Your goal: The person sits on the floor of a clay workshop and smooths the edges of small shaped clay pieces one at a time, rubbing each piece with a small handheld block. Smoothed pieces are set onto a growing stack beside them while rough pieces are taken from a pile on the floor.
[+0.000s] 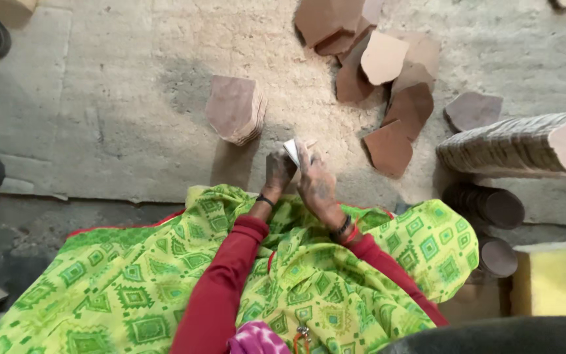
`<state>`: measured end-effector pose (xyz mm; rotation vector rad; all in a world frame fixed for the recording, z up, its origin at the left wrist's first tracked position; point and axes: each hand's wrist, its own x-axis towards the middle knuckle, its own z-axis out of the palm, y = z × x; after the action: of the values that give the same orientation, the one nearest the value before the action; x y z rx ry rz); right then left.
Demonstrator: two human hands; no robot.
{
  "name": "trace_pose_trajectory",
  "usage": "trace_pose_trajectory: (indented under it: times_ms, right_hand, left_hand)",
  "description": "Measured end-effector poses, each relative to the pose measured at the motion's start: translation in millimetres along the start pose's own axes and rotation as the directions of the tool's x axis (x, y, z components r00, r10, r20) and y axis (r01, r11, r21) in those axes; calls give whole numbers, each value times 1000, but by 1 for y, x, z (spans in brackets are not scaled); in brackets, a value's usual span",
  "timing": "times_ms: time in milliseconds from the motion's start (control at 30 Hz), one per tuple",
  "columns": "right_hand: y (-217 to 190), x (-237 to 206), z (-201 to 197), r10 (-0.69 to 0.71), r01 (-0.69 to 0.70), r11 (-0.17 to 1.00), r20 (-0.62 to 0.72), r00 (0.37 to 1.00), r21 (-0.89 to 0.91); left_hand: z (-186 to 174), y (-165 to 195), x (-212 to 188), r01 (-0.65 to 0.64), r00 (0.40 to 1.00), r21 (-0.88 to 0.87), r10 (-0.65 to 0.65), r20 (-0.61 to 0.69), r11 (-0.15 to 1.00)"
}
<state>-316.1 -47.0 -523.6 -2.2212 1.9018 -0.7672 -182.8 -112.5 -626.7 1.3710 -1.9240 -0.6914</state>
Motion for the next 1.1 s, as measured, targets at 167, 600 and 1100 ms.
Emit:
trace_pose_trajectory:
  times_ms: [167, 600, 1100]
  right_hand:
    - [40, 32, 22, 96, -83, 994, 206, 974, -72]
    - [30, -6, 25, 31, -28, 996, 32, 999, -90]
    - [44, 5, 19, 90, -78, 993, 148, 985, -84]
  left_hand:
    - [-8, 17, 0, 142, 988, -84, -146, -45, 986]
    - [13, 16, -13, 171, 982, -36, -174, -69, 985]
    - [12, 22, 0, 227, 966, -14, -227, -122, 974]
